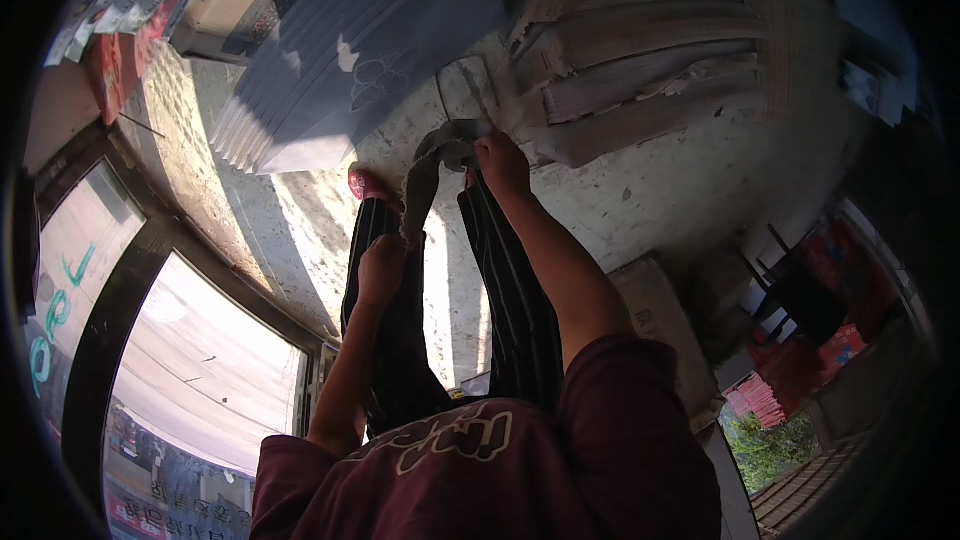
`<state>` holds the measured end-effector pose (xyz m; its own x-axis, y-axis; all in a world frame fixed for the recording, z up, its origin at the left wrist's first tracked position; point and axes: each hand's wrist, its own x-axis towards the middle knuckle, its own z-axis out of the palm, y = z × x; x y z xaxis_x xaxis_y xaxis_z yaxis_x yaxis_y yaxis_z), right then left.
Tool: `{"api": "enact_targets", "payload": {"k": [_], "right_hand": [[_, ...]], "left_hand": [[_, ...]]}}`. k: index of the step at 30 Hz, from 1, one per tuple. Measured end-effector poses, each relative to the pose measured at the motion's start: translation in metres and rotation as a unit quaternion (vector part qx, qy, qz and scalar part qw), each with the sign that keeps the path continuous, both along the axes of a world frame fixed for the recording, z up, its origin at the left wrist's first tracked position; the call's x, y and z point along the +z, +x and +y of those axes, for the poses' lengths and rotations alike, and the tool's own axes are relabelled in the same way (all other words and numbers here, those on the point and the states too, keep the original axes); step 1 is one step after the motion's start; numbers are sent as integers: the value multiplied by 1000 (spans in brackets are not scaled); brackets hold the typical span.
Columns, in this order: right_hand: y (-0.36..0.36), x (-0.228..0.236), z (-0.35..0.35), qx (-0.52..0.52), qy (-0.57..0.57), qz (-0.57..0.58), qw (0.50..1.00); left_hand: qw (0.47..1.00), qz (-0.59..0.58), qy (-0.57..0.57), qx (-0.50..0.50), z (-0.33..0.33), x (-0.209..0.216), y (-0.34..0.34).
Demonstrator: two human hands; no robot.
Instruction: The person holds a piece of grey padding by hand, turning it over to inspect the edges. They then use a small hand tool to cut a small section of the material while standing near stacks of building tiles.
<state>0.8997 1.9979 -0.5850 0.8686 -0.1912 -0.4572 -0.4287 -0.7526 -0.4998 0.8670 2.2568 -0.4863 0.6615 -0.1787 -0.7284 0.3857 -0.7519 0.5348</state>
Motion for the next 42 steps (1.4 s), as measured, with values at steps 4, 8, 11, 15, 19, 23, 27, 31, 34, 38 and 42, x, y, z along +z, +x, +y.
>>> {"api": "enact_targets", "payload": {"k": [4,8,11,15,19,23,27,31,34,38,42], "right_hand": [[-1,80,-17,-5,-43,-7,999],[-5,124,-37,116,-152,140,971],[-4,154,-41,152,-162,210,952],[-2,192,-37,187,-12,196,963],[2,242,-6,-20,189,307,932],[12,252,14,-111,266,340,895],[12,274,37,-162,302,353,870],[1,270,40,-92,265,393,876],[7,287,53,262,87,355,893],[19,315,64,-60,359,402,840],[32,310,77,-104,406,329,846]], "left_hand": [[990,-31,-40,134,22,46,-9],[978,-115,-38,168,40,80,1],[967,-195,-4,163,46,106,17],[945,-61,-122,298,40,134,35],[944,-68,-142,289,35,141,34],[915,-3,-228,334,8,181,65],[908,-61,-213,356,15,189,70],[884,-120,-218,396,37,201,97],[889,-152,-199,384,53,201,108],[908,-85,-200,359,54,216,110],[923,-51,-238,298,48,219,90]]}}
